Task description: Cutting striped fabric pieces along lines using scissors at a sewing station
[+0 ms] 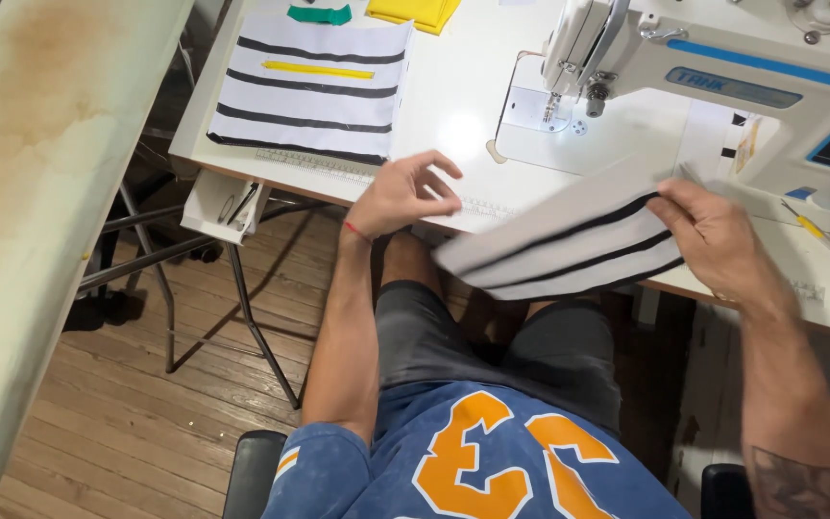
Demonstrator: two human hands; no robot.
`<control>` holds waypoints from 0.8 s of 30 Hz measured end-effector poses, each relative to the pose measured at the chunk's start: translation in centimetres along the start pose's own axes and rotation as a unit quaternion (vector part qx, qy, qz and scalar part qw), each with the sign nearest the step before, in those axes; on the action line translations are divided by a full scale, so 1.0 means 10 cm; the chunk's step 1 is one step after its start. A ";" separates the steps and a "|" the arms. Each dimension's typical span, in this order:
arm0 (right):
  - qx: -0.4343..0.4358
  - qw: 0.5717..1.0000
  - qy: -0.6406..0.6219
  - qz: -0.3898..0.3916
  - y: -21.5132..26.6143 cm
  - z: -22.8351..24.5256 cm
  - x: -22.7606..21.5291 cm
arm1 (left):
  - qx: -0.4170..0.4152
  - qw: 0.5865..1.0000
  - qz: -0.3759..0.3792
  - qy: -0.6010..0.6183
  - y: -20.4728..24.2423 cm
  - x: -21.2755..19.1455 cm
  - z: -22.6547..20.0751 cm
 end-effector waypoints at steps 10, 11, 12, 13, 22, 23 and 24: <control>-0.542 0.720 0.427 0.069 -0.19 2.81 0.91 | -0.016 0.995 -0.091 0.041 0.47 1.03 0.21; -0.592 0.697 0.404 0.015 -0.12 2.97 0.96 | -0.119 0.968 -0.191 0.109 0.60 1.03 0.48; -0.592 0.698 0.402 0.018 0.02 2.97 0.88 | -0.122 0.968 -0.192 0.110 0.65 1.15 0.58; -0.573 0.735 0.361 0.043 0.10 2.97 0.78 | -0.171 0.939 -0.237 0.181 0.72 1.21 0.78; -0.017 0.915 0.399 0.060 0.36 0.55 -0.13 | -0.173 0.868 -0.261 0.384 0.83 1.80 1.21; 0.083 0.905 0.416 0.032 0.45 0.15 -0.24 | -0.138 0.880 -0.222 0.397 0.81 1.97 1.36; 0.087 0.905 0.416 0.034 0.53 -0.20 -0.18 | -0.142 0.880 -0.220 0.397 0.81 2.04 1.31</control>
Point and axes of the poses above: each hand's wrist, its own y-axis away from the middle knuckle, its own x-axis out of the palm, z = x × y, the point moved 8 cm from there along -y, towards the middle knuckle, and after that the axes turned 6 degrees about -y, right-handed, at the moved point
